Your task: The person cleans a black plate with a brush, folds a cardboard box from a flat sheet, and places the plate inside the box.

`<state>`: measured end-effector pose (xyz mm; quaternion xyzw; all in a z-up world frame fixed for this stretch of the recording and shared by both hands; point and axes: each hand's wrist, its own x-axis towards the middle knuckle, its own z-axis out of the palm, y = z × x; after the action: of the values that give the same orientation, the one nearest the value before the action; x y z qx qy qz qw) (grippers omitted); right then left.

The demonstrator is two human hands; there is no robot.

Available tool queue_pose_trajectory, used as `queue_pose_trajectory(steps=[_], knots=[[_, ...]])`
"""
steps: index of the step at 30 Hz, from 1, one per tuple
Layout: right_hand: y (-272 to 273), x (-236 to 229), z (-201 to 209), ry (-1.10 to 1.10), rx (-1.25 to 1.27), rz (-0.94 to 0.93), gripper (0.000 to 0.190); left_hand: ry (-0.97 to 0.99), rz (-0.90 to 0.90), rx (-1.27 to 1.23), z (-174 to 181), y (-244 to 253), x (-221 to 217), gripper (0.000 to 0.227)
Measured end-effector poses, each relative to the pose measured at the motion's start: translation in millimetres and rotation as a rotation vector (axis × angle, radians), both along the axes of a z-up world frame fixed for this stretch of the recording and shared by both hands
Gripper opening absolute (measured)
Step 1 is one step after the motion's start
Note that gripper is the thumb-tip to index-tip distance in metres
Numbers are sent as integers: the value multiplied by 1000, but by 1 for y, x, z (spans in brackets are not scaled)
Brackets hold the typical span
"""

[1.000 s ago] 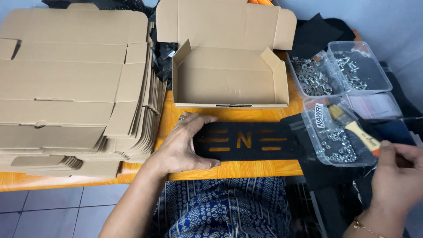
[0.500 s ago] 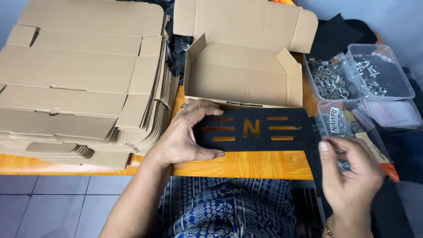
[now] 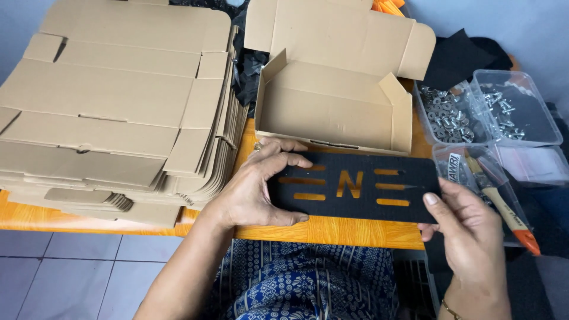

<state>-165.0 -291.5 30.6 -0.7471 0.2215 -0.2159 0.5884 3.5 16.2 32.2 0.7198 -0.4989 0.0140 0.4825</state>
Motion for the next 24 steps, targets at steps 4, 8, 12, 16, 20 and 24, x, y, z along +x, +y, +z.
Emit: queue_pose_trajectory(steps=[4,8,12,16,20,24], knots=[[-8,-3,4,-71,37,-11,42,-53,13,47,25,0,-14,77],[-14,2,6,-133,-124,22,37,-296,182,185,45,2,-25,84],[-12,21,14,-196,-240,21,38,-548,318,256,61,-1,-23,91],[5,52,38,-191,-239,47,40,-625,395,266,67,-9,-1,92],[-1,93,35,-43,-402,2,50,-648,452,327,63,-18,28,100],[-12,129,5,21,-669,-4,39,-476,533,441,54,-29,49,105]])
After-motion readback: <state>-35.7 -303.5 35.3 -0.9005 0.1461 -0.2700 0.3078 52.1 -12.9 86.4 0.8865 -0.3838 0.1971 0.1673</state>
